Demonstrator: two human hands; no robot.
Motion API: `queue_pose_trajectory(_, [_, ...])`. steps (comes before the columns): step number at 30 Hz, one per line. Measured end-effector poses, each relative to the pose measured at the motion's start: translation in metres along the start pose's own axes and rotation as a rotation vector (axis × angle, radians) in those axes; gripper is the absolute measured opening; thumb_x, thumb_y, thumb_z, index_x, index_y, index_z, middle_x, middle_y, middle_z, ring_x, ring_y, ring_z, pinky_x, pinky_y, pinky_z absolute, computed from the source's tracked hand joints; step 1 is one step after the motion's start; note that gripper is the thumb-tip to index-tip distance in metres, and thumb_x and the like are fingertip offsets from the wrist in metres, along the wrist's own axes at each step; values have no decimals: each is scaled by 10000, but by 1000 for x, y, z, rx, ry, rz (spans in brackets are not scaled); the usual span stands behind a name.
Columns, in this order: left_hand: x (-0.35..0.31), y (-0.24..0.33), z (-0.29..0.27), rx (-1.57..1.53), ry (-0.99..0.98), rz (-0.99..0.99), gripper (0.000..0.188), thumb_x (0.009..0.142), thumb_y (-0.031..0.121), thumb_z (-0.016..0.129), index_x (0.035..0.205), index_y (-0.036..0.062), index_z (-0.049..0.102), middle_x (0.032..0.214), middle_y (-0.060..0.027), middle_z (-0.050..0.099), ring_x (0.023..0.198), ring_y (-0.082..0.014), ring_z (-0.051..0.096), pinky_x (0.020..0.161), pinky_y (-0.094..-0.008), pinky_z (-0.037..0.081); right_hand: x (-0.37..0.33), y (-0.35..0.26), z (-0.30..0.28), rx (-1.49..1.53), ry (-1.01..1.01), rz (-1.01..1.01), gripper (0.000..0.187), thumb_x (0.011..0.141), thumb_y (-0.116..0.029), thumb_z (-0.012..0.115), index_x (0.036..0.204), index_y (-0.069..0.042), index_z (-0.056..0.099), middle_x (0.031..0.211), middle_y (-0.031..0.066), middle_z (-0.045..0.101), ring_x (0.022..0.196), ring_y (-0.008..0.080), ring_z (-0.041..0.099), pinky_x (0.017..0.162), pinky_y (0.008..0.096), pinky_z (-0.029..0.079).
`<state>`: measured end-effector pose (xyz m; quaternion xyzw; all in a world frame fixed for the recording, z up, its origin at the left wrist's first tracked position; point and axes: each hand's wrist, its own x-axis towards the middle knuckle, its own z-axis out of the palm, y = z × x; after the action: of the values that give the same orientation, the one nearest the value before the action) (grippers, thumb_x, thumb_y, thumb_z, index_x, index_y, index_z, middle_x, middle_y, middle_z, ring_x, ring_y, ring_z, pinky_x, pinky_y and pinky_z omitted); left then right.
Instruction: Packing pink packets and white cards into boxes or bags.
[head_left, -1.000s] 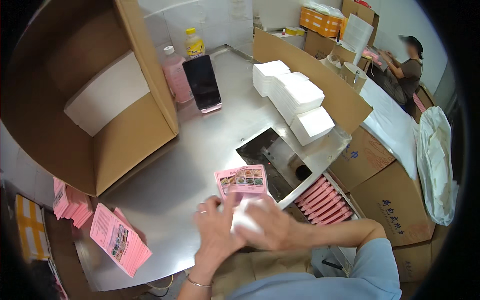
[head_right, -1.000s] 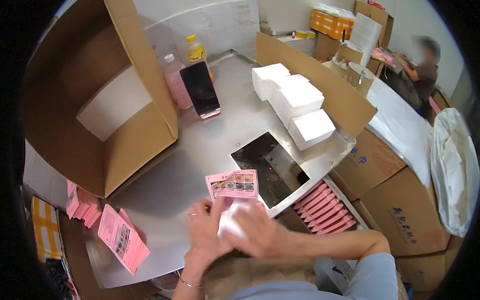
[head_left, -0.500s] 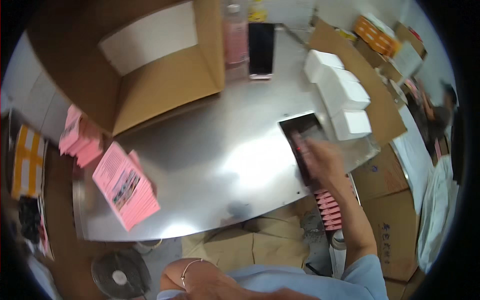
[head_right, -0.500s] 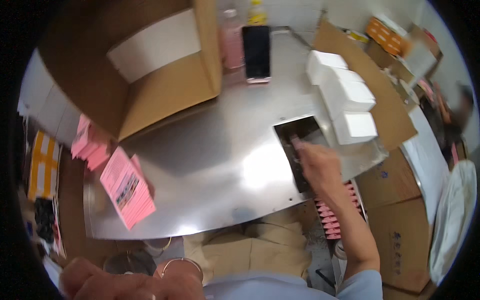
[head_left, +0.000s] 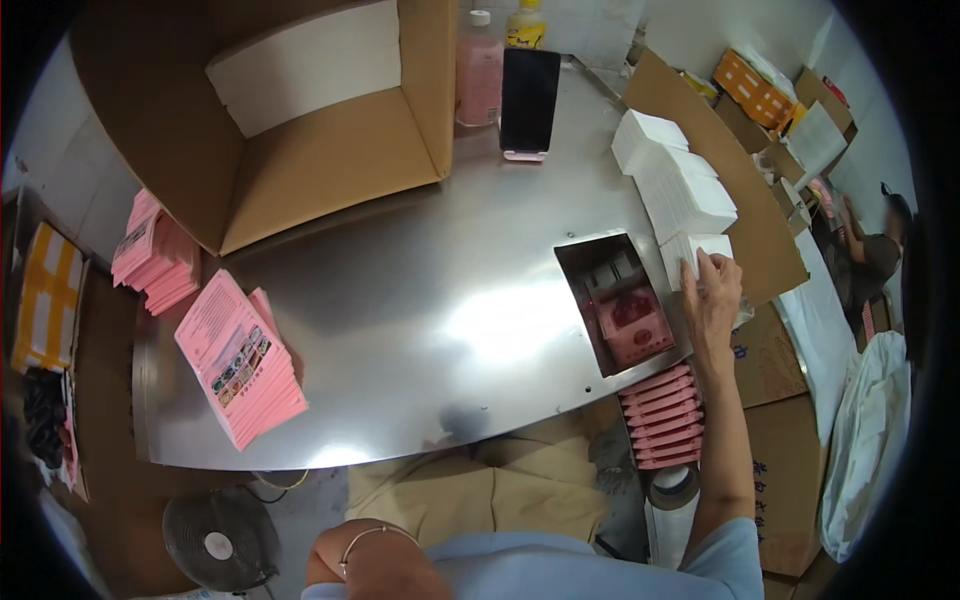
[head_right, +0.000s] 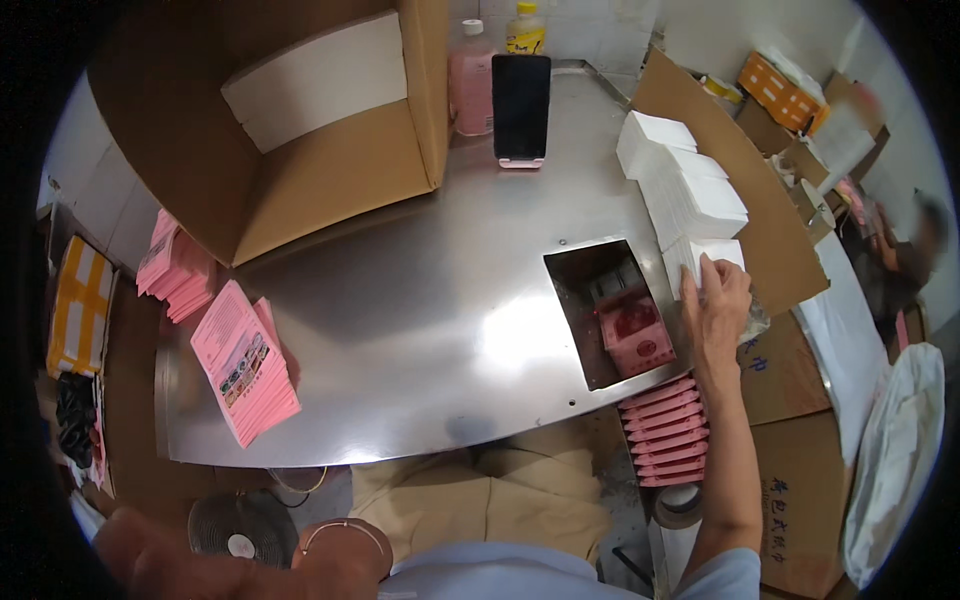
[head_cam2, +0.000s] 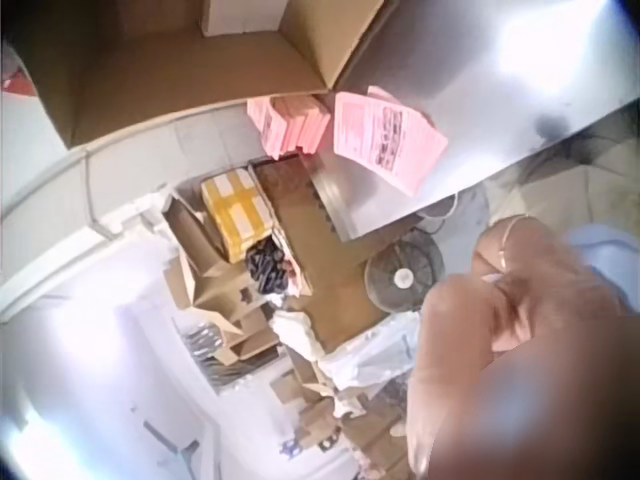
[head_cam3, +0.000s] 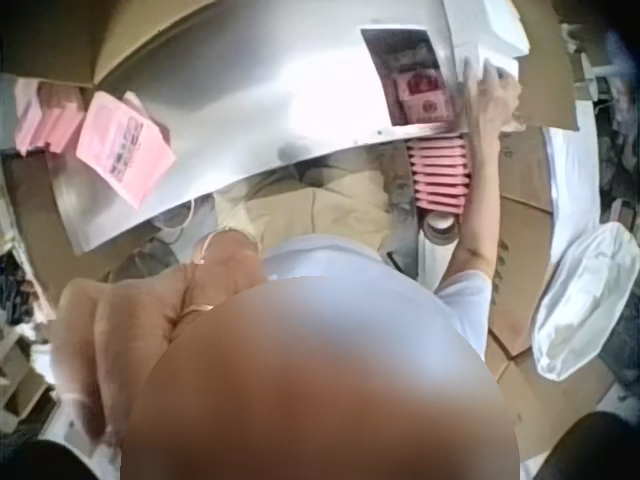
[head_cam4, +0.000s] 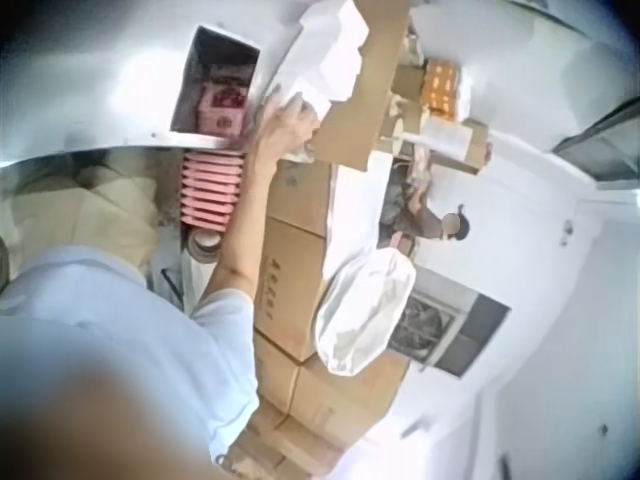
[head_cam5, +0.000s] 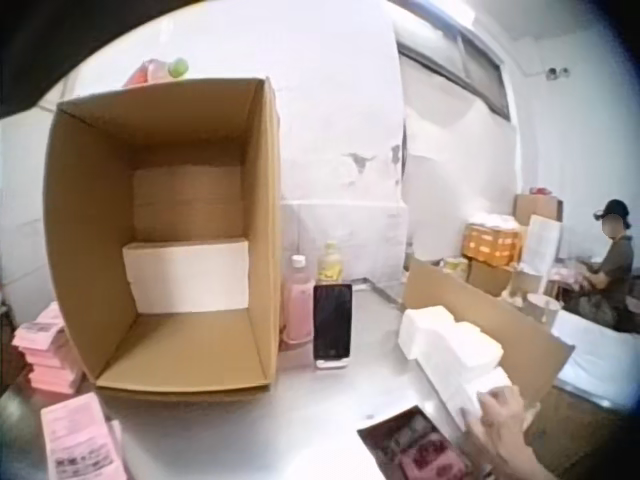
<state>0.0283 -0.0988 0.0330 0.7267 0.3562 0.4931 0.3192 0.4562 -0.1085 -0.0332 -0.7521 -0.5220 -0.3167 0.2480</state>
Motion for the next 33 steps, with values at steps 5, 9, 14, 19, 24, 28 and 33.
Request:
queue_pose_trajectory(5, [30,-1,-18,71,55,70,577,888,13,586,1436,34,408,1349,-129,492,1258,-284,448,1088,-417,312,2,6,-2,2,16,-4,224,878,-149,671,1063,-24,686,979,134,607,913,321,569,786,447,459])
queue_pose_trajectory(9, [73,-44,-19,612,36,223,620,875,-35,561,1461,16,366,1426,-164,451,1303,-326,428,1119,-429,292,1,21,8,-33,-36,84,168,874,-145,657,998,-34,684,956,125,605,907,317,567,775,447,457])
queue_pose_trajectory(14, [19,-181,-148,1331,62,-251,433,859,34,597,1281,44,497,1193,-196,558,1120,-402,492,1008,-586,294,13,-3,2,-28,3,2,113,859,-140,656,913,-41,667,909,117,585,893,298,560,748,431,445])
queue_pose_trajectory(19, [43,-161,-116,982,-71,-144,219,917,151,597,1082,22,532,973,-162,582,933,-347,560,878,-489,427,4,11,1,22,-16,40,172,800,-86,677,963,-30,675,894,119,575,887,303,558,743,420,439])
queue_pose_trajectory(24, [54,-100,77,581,-734,148,334,773,118,711,1080,58,596,994,-169,587,950,-341,585,812,-430,474,14,-16,-18,171,72,108,310,771,14,619,1078,-11,657,1035,169,602,975,348,591,822,461,471])
queue_pose_trajectory(28, [42,-75,108,402,-550,296,585,712,245,741,1245,60,584,1352,-215,480,1145,-397,485,960,-471,372,-25,-104,-27,537,-38,-386,323,808,-13,598,1128,24,618,1207,215,604,1116,384,595,980,544,457])
queue_pose_trajectory(33, [44,-74,102,622,-473,161,1021,598,448,779,1457,47,399,1495,-232,359,1292,-406,404,1009,-535,308,-58,-160,-23,368,-200,-581,461,779,-244,627,1191,-40,618,1078,189,585,1059,369,584,1018,662,372])
